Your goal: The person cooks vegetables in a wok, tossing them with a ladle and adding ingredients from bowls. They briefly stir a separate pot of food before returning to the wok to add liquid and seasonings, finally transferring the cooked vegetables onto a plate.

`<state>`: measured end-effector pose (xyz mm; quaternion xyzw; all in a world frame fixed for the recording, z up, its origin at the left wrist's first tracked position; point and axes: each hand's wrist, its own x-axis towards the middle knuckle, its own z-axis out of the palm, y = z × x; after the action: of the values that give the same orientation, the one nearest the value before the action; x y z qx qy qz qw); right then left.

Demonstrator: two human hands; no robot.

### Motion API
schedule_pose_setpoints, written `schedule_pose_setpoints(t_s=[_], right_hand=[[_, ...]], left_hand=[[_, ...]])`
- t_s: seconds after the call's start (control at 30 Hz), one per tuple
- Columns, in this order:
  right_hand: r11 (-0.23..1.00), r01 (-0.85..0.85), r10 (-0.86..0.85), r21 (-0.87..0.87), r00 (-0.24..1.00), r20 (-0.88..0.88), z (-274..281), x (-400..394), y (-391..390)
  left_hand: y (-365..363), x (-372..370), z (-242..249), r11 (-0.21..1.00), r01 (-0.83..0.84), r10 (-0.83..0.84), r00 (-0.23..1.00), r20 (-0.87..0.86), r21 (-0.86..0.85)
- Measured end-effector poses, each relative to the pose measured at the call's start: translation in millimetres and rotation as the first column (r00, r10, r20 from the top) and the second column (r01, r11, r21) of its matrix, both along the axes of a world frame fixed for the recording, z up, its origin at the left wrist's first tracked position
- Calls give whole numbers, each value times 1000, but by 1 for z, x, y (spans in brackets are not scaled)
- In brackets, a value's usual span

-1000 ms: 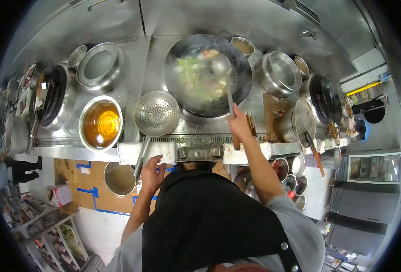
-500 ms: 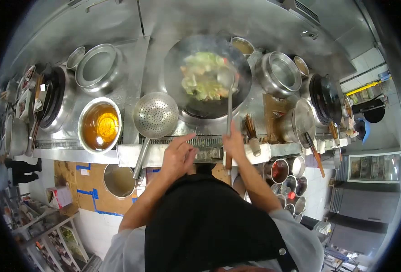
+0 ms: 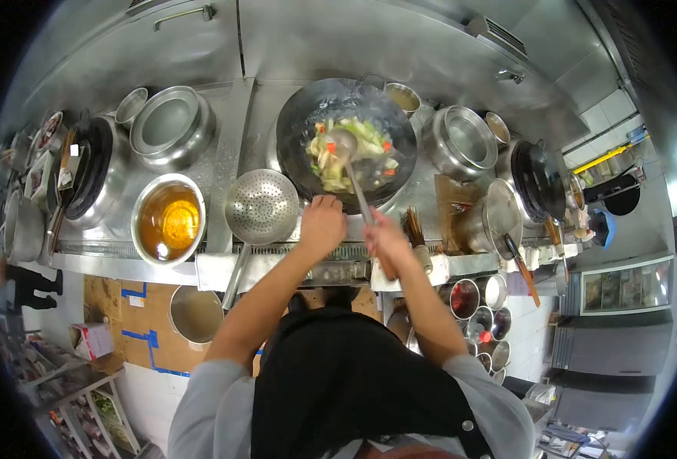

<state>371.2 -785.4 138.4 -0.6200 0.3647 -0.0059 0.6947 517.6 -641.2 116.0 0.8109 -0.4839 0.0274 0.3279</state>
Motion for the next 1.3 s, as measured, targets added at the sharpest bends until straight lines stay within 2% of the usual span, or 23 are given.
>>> schedule_pose_setpoints(t_s=[0.03,0.1,0.13,0.2,0.27,0.33,0.43,0.47,0.53,0.6,0.67,0.7,0.73,0.83,0.87,0.93,0.97,1.0,1.07,1.1,1.13,1.23,1.3], right_hand=[[999,-2,2,-34,1000,10,-3,12,-23],[995,-9,13,-103,999,33,-2,31,-52],[933,-32,42,-357,999,21,-5,26,-45],[537,-6,11,-843,1000,0,-62,-13,-19],[558,-9,-9,-830,1000,-17,-60,-18,2],[962,-11,-3,-274,999,-48,11,-16,43],[997,-81,81,4,996,-33,4,21,-44],[959,-89,80,-271,996,-43,-8,21,-48],[695,-64,80,-716,997,-11,-39,17,-42],[278,59,65,-959,995,80,-83,-8,-10],[507,55,33,-860,996,83,-74,-14,6],[849,-7,9,-528,1000,1,-30,-10,15],[997,-28,22,-67,996,-87,-5,-4,18],[994,-70,70,-87,998,-5,-21,29,-65],[930,-72,55,-361,997,-57,-27,23,-58],[581,-106,-20,-807,989,-144,-38,1,-35],[557,-129,-83,-821,974,-209,-41,-16,-12],[458,-43,2,-888,999,-47,-59,-32,2],[716,20,36,-698,997,66,-52,-36,4],[941,22,-24,-338,1000,0,-2,-22,-1],[995,60,-54,75,995,-78,28,-9,-13],[975,-109,93,-191,991,-91,12,21,-66],[671,-116,44,-732,992,-116,-33,-3,-39]], left_hand=[[-7,4,-9,991,-31,31,1000,2,130],[-7,5,-20,991,-42,28,993,111,130],[-6,4,-24,990,-45,22,986,164,135],[1,-2,-14,993,-46,27,986,166,112],[-1,0,-10,994,-42,26,987,161,98],[-2,0,-18,994,-26,10,989,148,106],[-6,0,-28,994,-16,4,994,109,105],[-5,0,-26,996,-15,5,994,110,87],[0,2,-22,998,-8,1,993,115,57],[-2,5,-23,998,-23,16,995,101,66],[-8,9,-30,997,-30,25,996,87,67],[-11,12,-38,997,-29,23,996,81,66],[-12,12,-44,997,-25,19,997,75,69],[-7,8,-39,1000,-2,-1,993,119,27],[-5,8,-36,999,-17,13,994,109,35],[-7,6,-30,998,-40,36,995,89,40],[-7,6,-33,1000,-8,4,993,114,30],[-5,9,-38,1000,20,-22,990,142,19],[-4,10,-42,998,35,-38,996,79,46],[-5,9,-40,996,37,-37,999,-10,86],[-8,8,-37,992,44,-32,995,-94,120],[-11,2,-31,998,-47,47,999,5,49],[-5,1,-25,999,-30,29,999,19,39]])
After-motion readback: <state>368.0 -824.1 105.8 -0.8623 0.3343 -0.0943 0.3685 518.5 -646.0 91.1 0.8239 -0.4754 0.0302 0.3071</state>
